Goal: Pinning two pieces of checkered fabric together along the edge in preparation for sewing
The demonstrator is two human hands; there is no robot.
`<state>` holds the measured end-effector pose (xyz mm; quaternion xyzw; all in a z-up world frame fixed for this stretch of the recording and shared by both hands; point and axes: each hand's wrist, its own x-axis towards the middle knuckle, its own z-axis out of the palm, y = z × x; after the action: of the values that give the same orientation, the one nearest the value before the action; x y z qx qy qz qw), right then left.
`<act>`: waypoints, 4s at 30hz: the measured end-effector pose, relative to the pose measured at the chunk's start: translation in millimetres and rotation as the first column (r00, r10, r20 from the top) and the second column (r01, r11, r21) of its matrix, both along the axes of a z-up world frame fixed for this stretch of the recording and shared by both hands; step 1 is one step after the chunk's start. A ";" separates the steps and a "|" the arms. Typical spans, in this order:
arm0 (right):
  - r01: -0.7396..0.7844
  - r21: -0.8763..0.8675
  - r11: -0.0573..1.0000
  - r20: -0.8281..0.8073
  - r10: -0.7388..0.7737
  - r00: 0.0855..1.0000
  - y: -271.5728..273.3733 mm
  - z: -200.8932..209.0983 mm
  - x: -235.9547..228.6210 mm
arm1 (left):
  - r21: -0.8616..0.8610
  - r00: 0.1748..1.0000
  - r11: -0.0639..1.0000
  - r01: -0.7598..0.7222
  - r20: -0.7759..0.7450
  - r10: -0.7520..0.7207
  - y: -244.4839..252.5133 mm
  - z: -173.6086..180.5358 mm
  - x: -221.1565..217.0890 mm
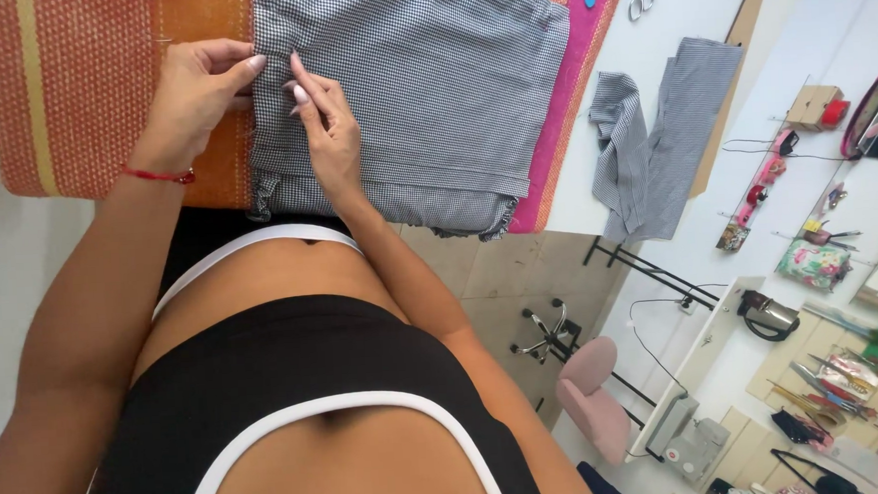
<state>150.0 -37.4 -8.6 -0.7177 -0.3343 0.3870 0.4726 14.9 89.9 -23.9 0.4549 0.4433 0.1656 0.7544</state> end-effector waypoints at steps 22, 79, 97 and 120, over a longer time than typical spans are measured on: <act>-0.160 0.067 0.985 0.438 0.115 0.892 40.8 26.7 7.7 | 0.365 0.988 0.928 -0.073 -0.099 0.117 -41.5 -30.6 -1.0; 0.197 0.084 0.977 0.047 -0.201 0.978 9.7 5.8 -14.1 | 0.143 0.978 0.977 -0.157 -0.116 0.174 -49.3 -15.6 -11.3; 0.164 -0.037 0.986 -0.248 -0.168 0.954 4.0 -8.4 4.6 | 0.095 0.996 0.992 -0.078 -0.042 0.082 -46.6 -15.9 -17.5; 0.365 -0.025 0.931 -0.354 -0.350 0.867 6.4 -1.9 -16.4 | -0.030 0.995 0.997 -0.071 0.063 0.073 -47.6 -6.0 -18.6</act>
<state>133.6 -31.0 -10.5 -0.6757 -0.1139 0.4077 0.6035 -3.7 42.3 -29.9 0.4226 0.4373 0.2009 0.7680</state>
